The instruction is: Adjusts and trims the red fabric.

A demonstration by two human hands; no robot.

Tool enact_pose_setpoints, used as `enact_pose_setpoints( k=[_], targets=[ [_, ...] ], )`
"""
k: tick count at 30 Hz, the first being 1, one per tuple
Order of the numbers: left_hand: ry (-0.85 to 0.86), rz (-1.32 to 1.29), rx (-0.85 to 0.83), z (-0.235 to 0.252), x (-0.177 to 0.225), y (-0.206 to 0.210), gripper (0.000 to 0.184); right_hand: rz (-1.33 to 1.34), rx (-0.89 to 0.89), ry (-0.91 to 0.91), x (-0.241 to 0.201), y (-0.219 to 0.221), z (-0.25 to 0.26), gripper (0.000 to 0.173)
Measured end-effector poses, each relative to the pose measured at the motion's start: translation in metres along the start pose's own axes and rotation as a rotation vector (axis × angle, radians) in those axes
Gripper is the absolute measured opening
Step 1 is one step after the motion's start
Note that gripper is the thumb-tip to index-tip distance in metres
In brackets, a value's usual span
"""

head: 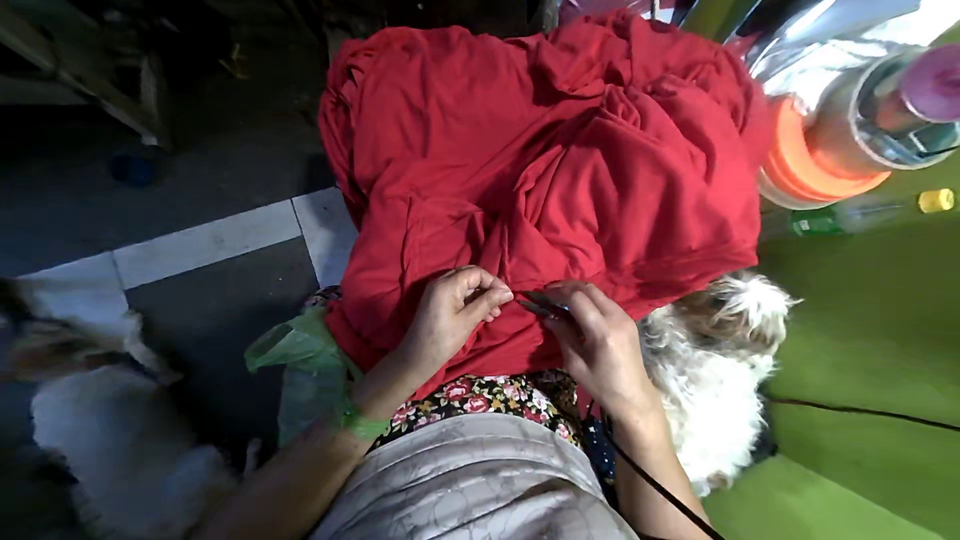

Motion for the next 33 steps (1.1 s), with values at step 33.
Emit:
enact_pose_setpoints(
  k=[33],
  targets=[
    [0.290,0.478,0.096,0.004,0.003,0.022,0.011,0.468,0.114,0.257,0.028,0.002,-0.012,0.027]
  ],
)
Point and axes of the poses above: each hand's wrist, its own z-axis towards the middle knuckle, its own y-axis out of the palm, x = y × z, the point moved 1 cm from there along z, towards the middle knuckle, and after that the axes turned 6 degrees about -y, right-handed, at the moved point
